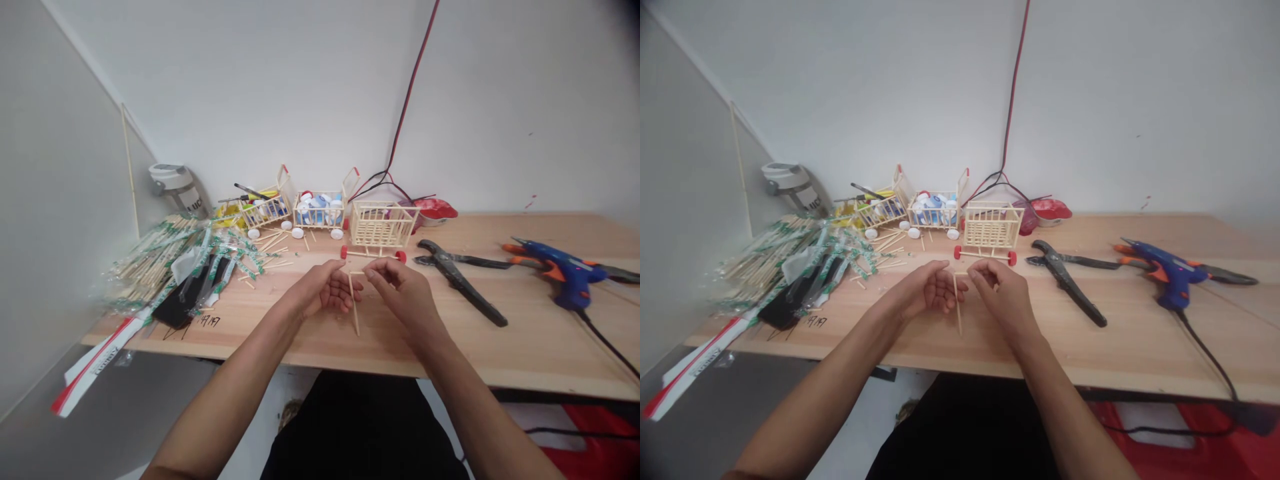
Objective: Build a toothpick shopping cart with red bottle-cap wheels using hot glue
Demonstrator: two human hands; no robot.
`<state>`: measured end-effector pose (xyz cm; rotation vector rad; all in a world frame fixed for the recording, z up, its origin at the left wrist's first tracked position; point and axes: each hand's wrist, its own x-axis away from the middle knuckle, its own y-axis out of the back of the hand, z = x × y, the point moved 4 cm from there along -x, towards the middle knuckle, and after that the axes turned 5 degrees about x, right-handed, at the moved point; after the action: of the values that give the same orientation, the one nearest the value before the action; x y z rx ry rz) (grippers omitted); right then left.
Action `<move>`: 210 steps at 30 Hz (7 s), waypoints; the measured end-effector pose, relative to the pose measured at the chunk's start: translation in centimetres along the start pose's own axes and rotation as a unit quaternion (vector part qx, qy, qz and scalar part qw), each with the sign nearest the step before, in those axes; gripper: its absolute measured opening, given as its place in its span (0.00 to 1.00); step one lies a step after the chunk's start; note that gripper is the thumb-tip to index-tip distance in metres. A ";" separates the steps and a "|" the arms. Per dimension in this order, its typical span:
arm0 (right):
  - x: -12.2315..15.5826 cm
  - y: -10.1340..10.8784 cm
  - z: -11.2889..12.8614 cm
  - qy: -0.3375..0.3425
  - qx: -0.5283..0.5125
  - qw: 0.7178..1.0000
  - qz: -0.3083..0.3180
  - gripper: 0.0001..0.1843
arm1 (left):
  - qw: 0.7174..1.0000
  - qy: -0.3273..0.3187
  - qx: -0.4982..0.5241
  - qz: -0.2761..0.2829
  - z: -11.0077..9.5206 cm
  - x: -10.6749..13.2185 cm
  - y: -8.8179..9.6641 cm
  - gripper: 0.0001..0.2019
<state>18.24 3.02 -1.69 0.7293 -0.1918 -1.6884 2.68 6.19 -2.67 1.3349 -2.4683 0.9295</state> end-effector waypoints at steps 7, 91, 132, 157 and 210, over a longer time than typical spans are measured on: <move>0.0 0.0 -0.1 0.005 0.000 1.000 -0.001 0.07 | 0.996 -0.075 -0.037 0.014 -0.2 0.9 0.3 0.12; 0.7 0.0 1.3 0.028 0.048 0.998 -0.012 0.11 | 0.912 -0.291 -0.278 -0.074 -0.8 2.2 0.3 0.14; 1.2 -0.6 2.0 0.100 0.130 0.986 -0.016 0.06 | 0.912 -0.282 -0.279 -0.101 -0.8 2.6 0.8 0.12; 1.2 -0.9 1.7 0.062 0.140 0.988 0.002 0.07 | 0.911 -0.266 -0.297 -0.105 -0.6 2.5 0.8 0.16; 1.1 -1.2 0.8 0.039 0.151 0.988 0.010 0.08 | 0.878 -0.261 -0.369 -0.157 -0.6 3.1 1.8 0.10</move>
<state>16.68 2.08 -2.09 1.0126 -0.4040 -1.6266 -0.65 5.14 -1.58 1.7135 -2.3909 -0.4913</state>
